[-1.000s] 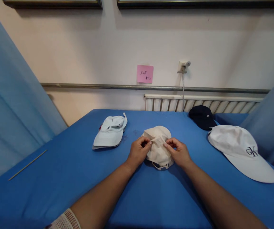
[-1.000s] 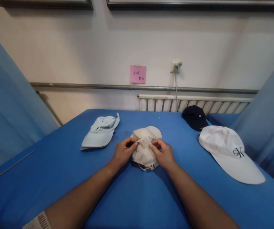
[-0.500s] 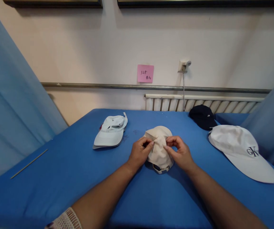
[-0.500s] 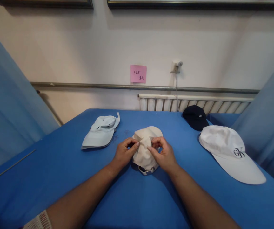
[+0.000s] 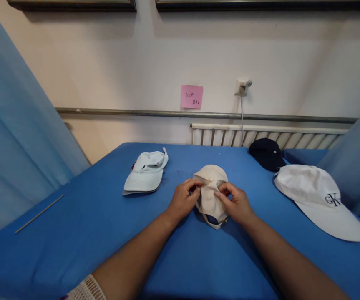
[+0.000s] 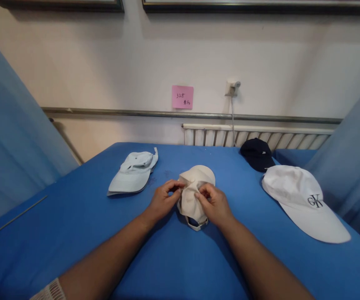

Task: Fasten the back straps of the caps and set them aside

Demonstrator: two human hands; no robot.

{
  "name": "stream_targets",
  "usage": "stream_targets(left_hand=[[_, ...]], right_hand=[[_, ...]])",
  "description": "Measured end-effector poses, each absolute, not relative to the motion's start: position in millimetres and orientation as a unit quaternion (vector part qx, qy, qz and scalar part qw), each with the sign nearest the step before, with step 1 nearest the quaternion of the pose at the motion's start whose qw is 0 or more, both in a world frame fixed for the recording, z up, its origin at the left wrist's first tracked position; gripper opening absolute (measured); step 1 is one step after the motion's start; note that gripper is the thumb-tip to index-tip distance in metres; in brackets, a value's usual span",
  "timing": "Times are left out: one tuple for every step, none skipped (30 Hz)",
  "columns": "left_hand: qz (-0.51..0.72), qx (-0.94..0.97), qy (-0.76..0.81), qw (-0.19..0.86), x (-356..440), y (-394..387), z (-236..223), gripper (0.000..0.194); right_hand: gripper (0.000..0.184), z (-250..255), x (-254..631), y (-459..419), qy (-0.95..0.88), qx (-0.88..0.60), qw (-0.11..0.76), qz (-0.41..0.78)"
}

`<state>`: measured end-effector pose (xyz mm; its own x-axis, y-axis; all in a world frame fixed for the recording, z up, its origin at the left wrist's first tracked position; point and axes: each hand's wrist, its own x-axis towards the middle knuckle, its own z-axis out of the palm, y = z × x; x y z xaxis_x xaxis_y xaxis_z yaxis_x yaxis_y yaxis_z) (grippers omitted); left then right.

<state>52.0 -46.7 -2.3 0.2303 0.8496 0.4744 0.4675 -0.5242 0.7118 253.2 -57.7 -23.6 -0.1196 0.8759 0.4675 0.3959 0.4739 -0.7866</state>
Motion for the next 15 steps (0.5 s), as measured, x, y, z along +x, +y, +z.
stream_targets(left_hand=[[0.424,0.770,0.434,0.199,49,-45,-1,0.022],[0.402,0.788,0.431,0.179,47,-44,0,0.024],[0.379,0.805,0.428,0.157,45,-43,1,0.025],[0.356,0.820,0.427,0.137,44,-43,2,0.023],[0.336,0.831,0.428,0.118,43,-43,3,0.019],[0.320,0.838,0.430,0.103,43,-43,4,0.014],[0.308,0.841,0.435,0.091,43,-44,5,0.011],[0.302,0.841,0.441,0.082,43,-44,6,0.009],[0.301,0.839,0.446,0.078,43,-45,7,0.008],[0.304,0.835,0.451,0.079,43,-45,8,0.008],[0.314,0.829,0.456,0.084,43,-45,9,0.009],[0.329,0.819,0.461,0.091,42,-45,10,0.009],[0.348,0.808,0.466,0.100,41,-45,12,0.008],[0.367,0.795,0.470,0.108,39,-44,13,0.008],[0.386,0.784,0.472,0.116,37,-43,14,0.008]], right_hand=[[0.015,-24,254,-57,-0.699,-0.452,0.492,0.255],[0.015,-24,255,-57,-0.693,-0.453,0.495,0.264],[0.016,-24,255,-56,-0.689,-0.454,0.496,0.271],[0.017,-24,256,-56,-0.687,-0.453,0.496,0.276],[0.018,-24,256,-57,-0.687,-0.453,0.496,0.279],[0.018,-24,256,-57,-0.687,-0.452,0.494,0.282],[0.018,-24,256,-57,-0.687,-0.452,0.493,0.285],[0.018,-24,256,-57,-0.686,-0.451,0.493,0.288],[0.018,-24,257,-57,-0.686,-0.451,0.493,0.288],[0.018,-24,257,-57,-0.685,-0.451,0.495,0.285],[0.018,-24,258,-56,-0.683,-0.454,0.499,0.280],[0.018,-24,259,-55,-0.678,-0.459,0.506,0.270],[0.019,-25,260,-54,-0.671,-0.465,0.515,0.260],[0.019,-25,261,-53,-0.663,-0.472,0.524,0.251],[0.020,-25,261,-52,-0.656,-0.477,0.531,0.245]])
